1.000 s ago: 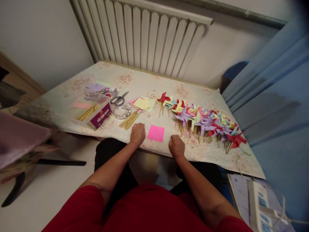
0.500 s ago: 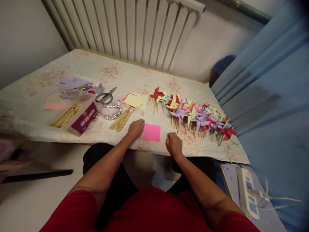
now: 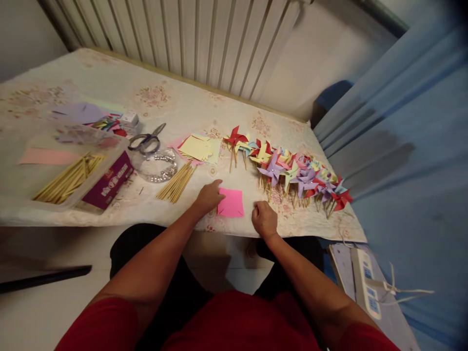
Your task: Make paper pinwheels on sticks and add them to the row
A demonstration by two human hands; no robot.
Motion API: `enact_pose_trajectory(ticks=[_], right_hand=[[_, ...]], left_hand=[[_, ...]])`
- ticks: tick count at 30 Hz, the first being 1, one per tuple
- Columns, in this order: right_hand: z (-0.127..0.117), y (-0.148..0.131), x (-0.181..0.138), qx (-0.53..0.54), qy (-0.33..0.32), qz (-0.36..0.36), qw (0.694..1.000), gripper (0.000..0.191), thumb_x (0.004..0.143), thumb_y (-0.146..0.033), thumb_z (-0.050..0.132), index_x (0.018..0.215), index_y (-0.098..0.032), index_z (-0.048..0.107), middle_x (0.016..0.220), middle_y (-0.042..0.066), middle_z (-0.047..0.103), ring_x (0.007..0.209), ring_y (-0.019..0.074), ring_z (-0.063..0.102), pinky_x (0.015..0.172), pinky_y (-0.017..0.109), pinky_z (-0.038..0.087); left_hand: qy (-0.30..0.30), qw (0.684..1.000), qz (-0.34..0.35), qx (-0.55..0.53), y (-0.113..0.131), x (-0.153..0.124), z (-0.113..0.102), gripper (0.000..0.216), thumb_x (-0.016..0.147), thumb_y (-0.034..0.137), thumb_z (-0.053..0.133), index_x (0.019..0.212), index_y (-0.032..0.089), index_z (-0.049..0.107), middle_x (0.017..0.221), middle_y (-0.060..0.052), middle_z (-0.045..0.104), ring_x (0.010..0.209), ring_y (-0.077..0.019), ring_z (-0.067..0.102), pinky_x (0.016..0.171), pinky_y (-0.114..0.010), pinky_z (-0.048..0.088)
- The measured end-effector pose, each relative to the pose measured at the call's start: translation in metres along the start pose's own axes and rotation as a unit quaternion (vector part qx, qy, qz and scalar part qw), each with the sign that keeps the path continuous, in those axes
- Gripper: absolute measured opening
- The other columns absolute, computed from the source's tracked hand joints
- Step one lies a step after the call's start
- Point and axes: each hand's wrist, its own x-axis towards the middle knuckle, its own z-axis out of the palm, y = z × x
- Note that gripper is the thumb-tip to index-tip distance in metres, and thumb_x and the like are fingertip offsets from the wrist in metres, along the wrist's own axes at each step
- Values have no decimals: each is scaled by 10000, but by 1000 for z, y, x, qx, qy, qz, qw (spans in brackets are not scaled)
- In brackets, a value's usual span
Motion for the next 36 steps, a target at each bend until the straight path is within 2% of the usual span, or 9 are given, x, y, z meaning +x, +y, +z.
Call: enact_pose_trajectory(ticks=[7, 12, 15, 19, 21, 23, 25, 29, 36], right_hand=[[-1, -1, 0, 41, 4, 19, 999, 201, 855, -152, 448, 951, -181, 621, 910, 63, 631, 843, 180, 557, 728, 266, 383], [-2, -1, 5, 168, 36, 83, 982, 229, 848, -179, 424, 920, -175, 642, 899, 69, 663, 841, 186, 582, 810, 297, 429], [-4, -6, 14, 319, 33, 147, 935, 217, 865, -310, 467, 879, -189, 646, 824, 38, 667, 775, 181, 582, 778, 311, 458], [-5, -19, 29, 548, -28, 201, 811, 360, 849, -526, 524, 926, -200, 656, 855, 37, 678, 733, 166, 596, 687, 294, 482], [-5, -24, 35, 626, -51, 201, 752, 426, 833, -590, 525, 946, -202, 662, 936, 59, 690, 816, 180, 626, 746, 316, 501], [-5, -28, 40, 669, -66, 200, 712, 453, 812, -620, 541, 938, -204, 671, 956, 65, 697, 875, 194, 638, 804, 337, 504], [-6, -29, 43, 691, -73, 205, 690, 429, 777, -596, 610, 926, -200, 684, 948, 62, 702, 888, 201, 640, 822, 342, 505], [-9, -30, 45, 703, -68, 230, 670, 327, 688, -476, 749, 843, -193, 699, 861, 37, 701, 820, 189, 628, 811, 327, 503], [-10, -45, 48, 736, -96, 246, 623, 242, 642, -364, 801, 750, -189, 671, 710, -15, 669, 641, 130, 578, 704, 270, 479]], left_hand=[[-3, 984, -20, -179, 1, 7, -1, 613, 666, 138, 631, 1273, 100, 558, 714, 22, 591, 666, -128, 551, 639, -242, 429], [-2, 946, -27, -323, 0, 14, -4, 526, 683, 163, 604, 1205, 112, 570, 623, 64, 476, 569, -90, 464, 564, -217, 380], [-8, 927, -32, -374, 1, 18, -8, 484, 690, 158, 587, 1173, 120, 577, 626, 68, 436, 560, -80, 451, 561, -211, 388], [-8, 911, -18, -412, 3, 18, -11, 441, 696, 152, 588, 1136, 131, 593, 619, 76, 380, 548, -71, 431, 561, -204, 395], [-10, 910, -9, -415, 4, 17, -11, 424, 702, 147, 582, 1125, 130, 598, 614, 76, 377, 550, -71, 431, 561, -204, 393], [-12, 914, -5, -405, 5, 16, -11, 421, 705, 142, 573, 1125, 129, 600, 620, 69, 407, 554, -74, 439, 551, -202, 383], [-13, 920, -5, -392, 4, 16, -9, 434, 700, 137, 562, 1133, 130, 598, 635, 60, 451, 560, -78, 453, 542, -202, 374], [-13, 925, -2, -380, 2, 18, -3, 447, 690, 158, 564, 1135, 132, 597, 639, 53, 495, 559, -81, 472, 549, -205, 388], [-16, 914, -10, -406, 1, 24, 1, 485, 653, 261, 623, 1121, 135, 588, 661, 37, 563, 580, -115, 537, 576, -239, 434]])
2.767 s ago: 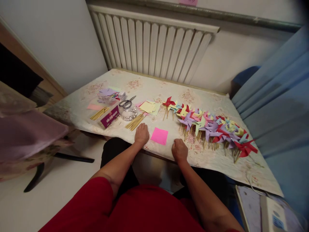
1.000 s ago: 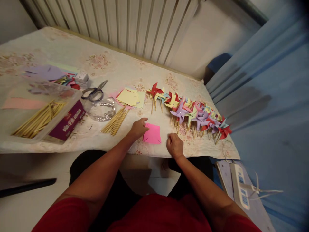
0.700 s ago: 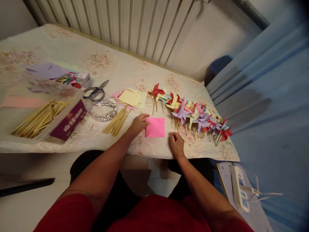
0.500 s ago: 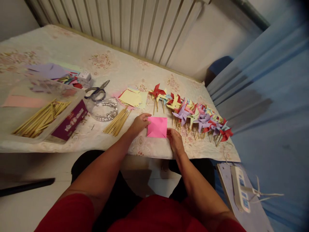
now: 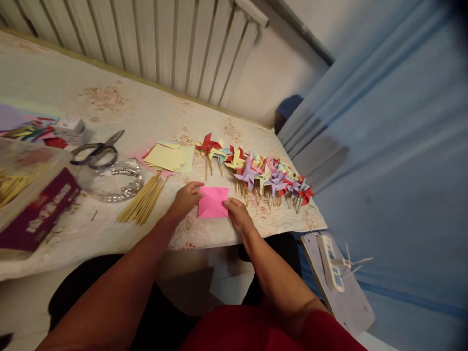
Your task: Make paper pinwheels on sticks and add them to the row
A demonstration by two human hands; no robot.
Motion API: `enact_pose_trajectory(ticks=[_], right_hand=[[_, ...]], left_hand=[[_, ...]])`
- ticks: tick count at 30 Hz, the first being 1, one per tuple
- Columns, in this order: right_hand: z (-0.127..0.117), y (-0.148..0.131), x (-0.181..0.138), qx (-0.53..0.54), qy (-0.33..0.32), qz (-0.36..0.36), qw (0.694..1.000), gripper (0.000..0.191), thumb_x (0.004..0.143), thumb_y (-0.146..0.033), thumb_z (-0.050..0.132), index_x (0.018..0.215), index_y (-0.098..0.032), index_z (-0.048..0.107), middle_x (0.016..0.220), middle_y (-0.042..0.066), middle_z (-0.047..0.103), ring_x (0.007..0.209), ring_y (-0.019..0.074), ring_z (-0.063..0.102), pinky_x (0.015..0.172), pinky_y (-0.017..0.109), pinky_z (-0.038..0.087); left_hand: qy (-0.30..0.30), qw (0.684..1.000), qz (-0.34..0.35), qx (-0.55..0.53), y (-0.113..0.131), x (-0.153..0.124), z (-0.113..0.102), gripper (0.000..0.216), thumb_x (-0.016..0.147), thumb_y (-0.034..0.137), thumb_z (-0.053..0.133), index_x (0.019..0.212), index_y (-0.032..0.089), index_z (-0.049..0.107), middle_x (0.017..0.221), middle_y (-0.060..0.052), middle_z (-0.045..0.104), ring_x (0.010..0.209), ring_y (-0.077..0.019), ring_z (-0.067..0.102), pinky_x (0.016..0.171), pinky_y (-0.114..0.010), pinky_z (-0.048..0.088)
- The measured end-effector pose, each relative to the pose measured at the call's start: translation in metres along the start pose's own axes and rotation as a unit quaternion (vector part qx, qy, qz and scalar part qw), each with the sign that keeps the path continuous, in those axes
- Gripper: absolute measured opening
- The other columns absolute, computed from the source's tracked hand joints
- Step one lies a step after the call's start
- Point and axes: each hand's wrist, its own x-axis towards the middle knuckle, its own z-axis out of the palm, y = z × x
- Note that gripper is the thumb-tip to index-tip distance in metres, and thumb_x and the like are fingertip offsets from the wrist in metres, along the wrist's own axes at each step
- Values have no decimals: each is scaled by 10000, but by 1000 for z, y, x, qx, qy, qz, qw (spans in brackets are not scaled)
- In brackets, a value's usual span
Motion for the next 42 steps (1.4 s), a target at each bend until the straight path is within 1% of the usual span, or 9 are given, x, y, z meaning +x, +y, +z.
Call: enact_pose_trajectory(ticks=[6, 12, 14, 18, 21, 25, 34, 37, 42], right_hand=[[10, 2, 0, -8, 11, 3, 1000, 309, 646, -386, 801, 851, -180, 694, 761, 20, 705, 693, 167, 624, 748, 307, 494], [7, 7, 7, -15, 33, 13, 999, 287, 592, -376, 826, 728, -183, 662, 681, -5, 670, 587, 141, 570, 627, 276, 462], [6, 8, 8, -20, 38, 11, 999, 291, 587, -386, 826, 704, -185, 652, 654, -11, 655, 560, 134, 547, 601, 269, 447], [6, 7, 8, -19, 38, 8, 999, 304, 587, -399, 828, 723, -184, 663, 662, -2, 659, 560, 133, 538, 592, 268, 440], [6, 7, 6, -23, 34, 7, 999, 304, 597, -401, 825, 742, -181, 675, 662, 0, 657, 572, 135, 544, 598, 266, 441], [7, 7, 5, -30, 32, 10, 999, 283, 616, -385, 814, 753, -175, 683, 690, 7, 670, 583, 137, 557, 616, 270, 449], [4, 9, 4, -58, 12, 5, 998, 281, 655, -387, 789, 817, -179, 692, 745, 9, 690, 609, 144, 576, 635, 273, 467], [5, 6, 3, -59, 7, 13, 998, 297, 640, -388, 798, 824, -180, 693, 746, 12, 694, 612, 151, 585, 640, 280, 470], [7, 4, 1, -67, 13, 26, 997, 315, 613, -386, 808, 820, -180, 691, 700, 4, 686, 585, 153, 577, 619, 279, 459]], left_hand=[[-3, 1000, 6, -17, 1, -1, -1, 494, 617, 321, 660, 1074, 144, 601, 607, 59, 525, 559, -120, 516, 580, -249, 420], [-8, 1000, -3, -27, 1, -1, -1, 510, 591, 332, 676, 1059, 145, 595, 587, 69, 512, 560, -125, 524, 584, -255, 430], [-16, 999, -19, -39, 2, -1, 0, 517, 577, 327, 685, 1049, 143, 585, 610, 55, 553, 576, -135, 550, 593, -264, 446], [-36, 997, -46, -50, 4, -2, 1, 407, 568, 345, 701, 900, 143, 577, 692, -3, 643, 608, -150, 588, 605, -277, 468], [-34, 998, -44, -42, 5, -4, 1, 318, 606, 383, 696, 777, 155, 556, 630, 21, 598, 582, -137, 570, 596, -268, 464], [-30, 999, -25, -31, 3, -6, 0, 294, 651, 412, 670, 690, 171, 505, 599, 45, 534, 558, -120, 538, 570, -252, 450], [-23, 998, -14, -50, -6, -3, 1, 249, 693, 394, 621, 674, 184, 487, 596, 46, 517, 545, -112, 516, 553, -236, 435], [-15, 998, -19, -57, -8, -2, 2, 247, 700, 398, 609, 668, 187, 485, 592, 39, 522, 542, -118, 520, 547, -243, 436], [-4, 999, -15, -28, -12, 2, 3, 232, 710, 392, 588, 656, 188, 493, 583, 29, 522, 535, -128, 524, 531, -252, 443]])
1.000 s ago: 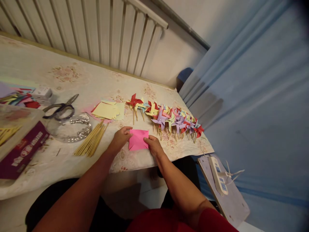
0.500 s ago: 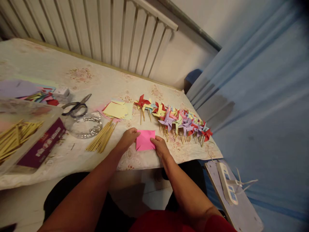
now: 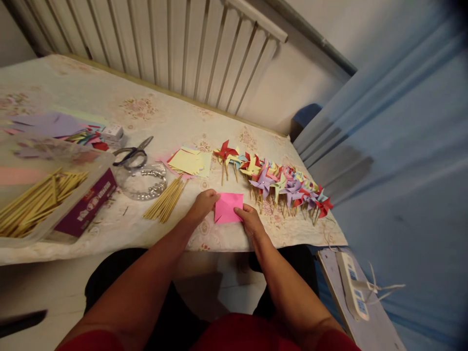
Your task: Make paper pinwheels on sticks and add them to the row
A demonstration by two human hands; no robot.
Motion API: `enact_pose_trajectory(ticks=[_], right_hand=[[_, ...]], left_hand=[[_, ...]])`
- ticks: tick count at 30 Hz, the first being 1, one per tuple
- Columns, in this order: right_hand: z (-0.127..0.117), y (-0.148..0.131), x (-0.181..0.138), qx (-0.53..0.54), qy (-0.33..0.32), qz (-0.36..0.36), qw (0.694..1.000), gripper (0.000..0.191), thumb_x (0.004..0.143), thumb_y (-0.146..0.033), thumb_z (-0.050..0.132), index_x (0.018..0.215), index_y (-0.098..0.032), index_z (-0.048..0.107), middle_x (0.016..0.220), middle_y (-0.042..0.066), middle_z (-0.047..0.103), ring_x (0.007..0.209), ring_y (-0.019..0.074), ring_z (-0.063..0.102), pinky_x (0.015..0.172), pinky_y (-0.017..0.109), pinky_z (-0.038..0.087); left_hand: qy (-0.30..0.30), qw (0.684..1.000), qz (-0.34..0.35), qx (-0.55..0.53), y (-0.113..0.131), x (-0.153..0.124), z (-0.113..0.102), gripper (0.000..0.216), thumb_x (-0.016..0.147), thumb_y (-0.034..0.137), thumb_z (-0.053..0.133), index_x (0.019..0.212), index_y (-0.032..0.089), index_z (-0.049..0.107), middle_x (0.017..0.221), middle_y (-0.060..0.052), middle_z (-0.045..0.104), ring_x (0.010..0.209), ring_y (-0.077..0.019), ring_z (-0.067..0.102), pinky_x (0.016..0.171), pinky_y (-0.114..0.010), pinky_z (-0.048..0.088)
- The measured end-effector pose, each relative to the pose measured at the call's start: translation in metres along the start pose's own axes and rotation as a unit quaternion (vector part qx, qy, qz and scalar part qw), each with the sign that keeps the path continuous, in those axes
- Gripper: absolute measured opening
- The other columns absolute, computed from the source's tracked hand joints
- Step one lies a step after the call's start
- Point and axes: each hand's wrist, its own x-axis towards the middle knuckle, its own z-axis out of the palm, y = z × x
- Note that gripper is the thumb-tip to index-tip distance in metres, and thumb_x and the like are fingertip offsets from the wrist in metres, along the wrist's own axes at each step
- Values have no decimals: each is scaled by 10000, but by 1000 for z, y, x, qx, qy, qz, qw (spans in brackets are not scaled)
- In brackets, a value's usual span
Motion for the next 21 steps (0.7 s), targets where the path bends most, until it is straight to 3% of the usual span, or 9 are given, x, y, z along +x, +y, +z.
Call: enact_pose_trajectory(ticks=[15, 21], right_hand=[[-2, 5, 3, -9, 18, -10, 1000, 318, 627, -390, 789, 843, -170, 714, 776, 28, 722, 635, 164, 603, 646, 287, 464], [-4, 8, 5, -8, 23, -11, 1000, 336, 642, -407, 784, 867, -169, 707, 787, 33, 720, 630, 167, 610, 655, 299, 475]], left_hand=[[2, 998, -38, -41, 12, -6, 4, 170, 775, 330, 517, 729, 168, 534, 662, -32, 632, 596, -159, 618, 567, -271, 495], [4, 996, -59, -71, 20, -9, 3, 194, 801, 336, 524, 755, 149, 545, 673, -40, 641, 563, -130, 606, 563, -248, 480]])
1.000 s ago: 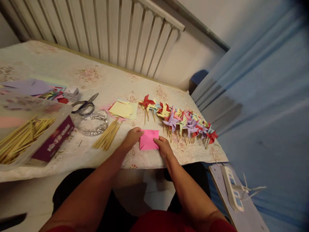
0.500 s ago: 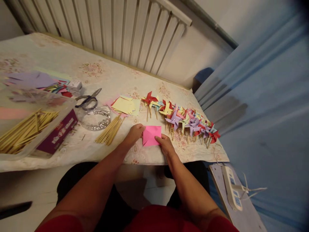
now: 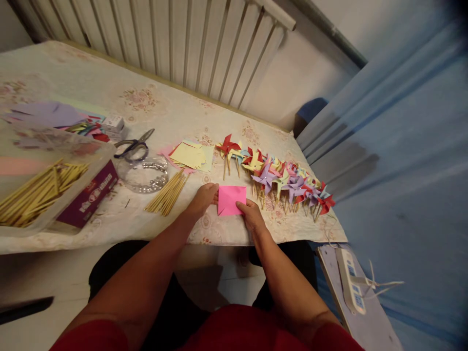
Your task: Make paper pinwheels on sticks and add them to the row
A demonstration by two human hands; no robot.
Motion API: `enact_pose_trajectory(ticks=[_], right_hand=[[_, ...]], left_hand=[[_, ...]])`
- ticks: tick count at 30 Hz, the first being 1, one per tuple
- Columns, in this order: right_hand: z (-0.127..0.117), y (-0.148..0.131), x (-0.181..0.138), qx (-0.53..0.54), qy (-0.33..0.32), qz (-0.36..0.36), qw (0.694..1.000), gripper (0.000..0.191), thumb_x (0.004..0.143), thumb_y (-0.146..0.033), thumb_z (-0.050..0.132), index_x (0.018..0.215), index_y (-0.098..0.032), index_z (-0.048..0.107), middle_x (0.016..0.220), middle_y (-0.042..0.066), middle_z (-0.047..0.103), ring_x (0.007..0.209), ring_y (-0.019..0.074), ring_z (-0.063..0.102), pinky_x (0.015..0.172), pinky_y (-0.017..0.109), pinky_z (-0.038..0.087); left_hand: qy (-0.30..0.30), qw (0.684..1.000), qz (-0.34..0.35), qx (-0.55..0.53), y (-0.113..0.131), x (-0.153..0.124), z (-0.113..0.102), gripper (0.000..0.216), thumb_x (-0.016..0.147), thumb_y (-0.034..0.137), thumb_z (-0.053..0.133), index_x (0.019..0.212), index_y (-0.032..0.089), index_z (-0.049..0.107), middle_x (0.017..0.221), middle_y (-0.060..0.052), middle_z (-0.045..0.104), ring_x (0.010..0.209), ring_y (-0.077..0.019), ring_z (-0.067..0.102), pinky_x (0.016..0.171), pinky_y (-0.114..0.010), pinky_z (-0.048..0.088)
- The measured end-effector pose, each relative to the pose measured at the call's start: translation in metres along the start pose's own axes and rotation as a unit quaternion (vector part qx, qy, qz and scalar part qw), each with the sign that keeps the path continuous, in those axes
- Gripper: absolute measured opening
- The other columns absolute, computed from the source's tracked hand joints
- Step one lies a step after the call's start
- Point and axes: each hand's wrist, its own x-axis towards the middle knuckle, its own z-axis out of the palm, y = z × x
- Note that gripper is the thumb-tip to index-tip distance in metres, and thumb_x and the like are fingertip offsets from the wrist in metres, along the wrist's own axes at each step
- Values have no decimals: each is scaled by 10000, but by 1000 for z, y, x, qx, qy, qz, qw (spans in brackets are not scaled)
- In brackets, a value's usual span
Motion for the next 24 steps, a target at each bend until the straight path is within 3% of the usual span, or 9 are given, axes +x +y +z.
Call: enact_pose_trajectory(ticks=[4, 10, 16, 24], right_hand=[[0, 1, 1, 10, 1, -4, 1000, 337, 647, -394, 781, 882, -164, 710, 778, 27, 721, 626, 160, 607, 652, 293, 475], [1, 0, 1, 14, 6, 0, 1000, 299, 649, -369, 778, 863, -170, 713, 758, 20, 718, 617, 158, 593, 627, 279, 465], [0, 0, 0, 17, 1, -6, 1000, 272, 660, -365, 773, 839, -170, 708, 730, 9, 708, 603, 145, 577, 615, 263, 437], [1, -2, -2, 12, -2, -3, 1000, 282, 650, -373, 776, 835, -174, 703, 742, 9, 704, 612, 149, 576, 633, 273, 440]], left_hand=[[-4, 1000, 0, -14, 3, -3, -1, 188, 739, 312, 624, 756, 142, 545, 701, -36, 644, 607, -126, 617, 606, -243, 487], [-12, 999, -7, -37, 5, -1, -4, 325, 775, 469, 599, 786, 147, 557, 709, -49, 647, 615, -144, 616, 632, -280, 498], [-6, 1000, 0, -3, -9, 7, -8, 170, 666, 256, 659, 740, 149, 550, 683, -20, 628, 626, -129, 611, 664, -277, 496], [-9, 1000, 2, -10, -10, 6, -8, 196, 657, 267, 667, 711, 152, 518, 675, -16, 612, 612, -128, 603, 663, -293, 497]])
